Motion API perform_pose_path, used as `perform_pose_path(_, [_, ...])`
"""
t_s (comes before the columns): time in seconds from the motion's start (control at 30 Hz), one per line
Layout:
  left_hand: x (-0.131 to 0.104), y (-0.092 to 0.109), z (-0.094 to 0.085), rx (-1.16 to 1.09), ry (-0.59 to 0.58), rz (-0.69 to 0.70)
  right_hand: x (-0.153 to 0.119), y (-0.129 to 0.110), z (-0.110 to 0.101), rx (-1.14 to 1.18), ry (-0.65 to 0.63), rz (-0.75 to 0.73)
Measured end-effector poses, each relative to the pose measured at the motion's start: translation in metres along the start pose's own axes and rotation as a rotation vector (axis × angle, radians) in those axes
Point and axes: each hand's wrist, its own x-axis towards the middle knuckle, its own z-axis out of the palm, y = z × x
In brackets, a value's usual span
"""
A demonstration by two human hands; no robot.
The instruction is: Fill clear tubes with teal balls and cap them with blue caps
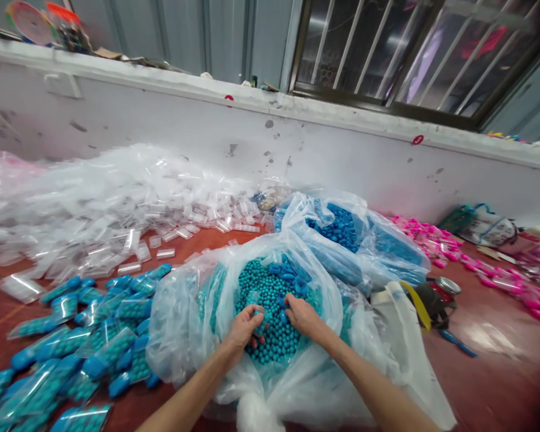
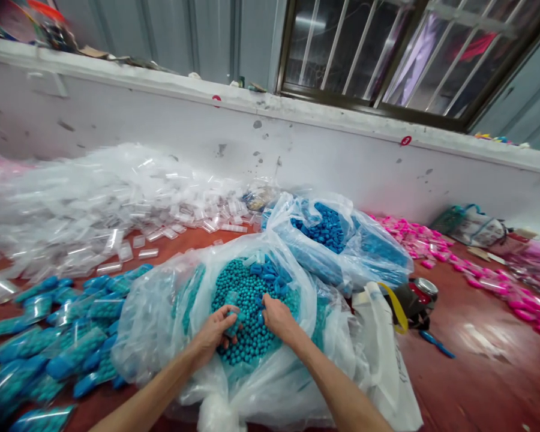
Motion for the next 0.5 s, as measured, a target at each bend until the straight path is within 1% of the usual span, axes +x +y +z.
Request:
perform_pose_path(0.1, [0.0, -0.002, -0.001, -0.022, -0.015, 0.001, -0.005, 0.001, 0.001, 0.077, 0.027, 0.058])
perform_pose_path(0.2, [-0.001, -0.004, -0.002, -0.032, -0.008, 0.013, -0.009, 0.001, 0.006, 0.072, 0.075, 0.1])
perform_pose_path(0.27, [-0.002, -0.004, -0.002, -0.029, -0.003, 0.021, -0.009, 0.001, 0.01, 0.081, 0.136, 0.101])
perform_pose_path(0.37, [-0.003, -0.004, 0.001, -0.016, -0.015, 0.026, -0.007, 0.0, 0.014, 0.165, 0.198, 0.052])
perform_pose_path(0.43, [-0.004, -0.003, 0.002, -0.016, -0.012, 0.032, -0.004, -0.002, 0.013, 0.209, 0.19, 0.033])
perform_pose_path(0.5, [-0.006, -0.002, 0.003, -0.023, 0.002, 0.037, -0.001, -0.003, 0.009, 0.237, 0.15, 0.026])
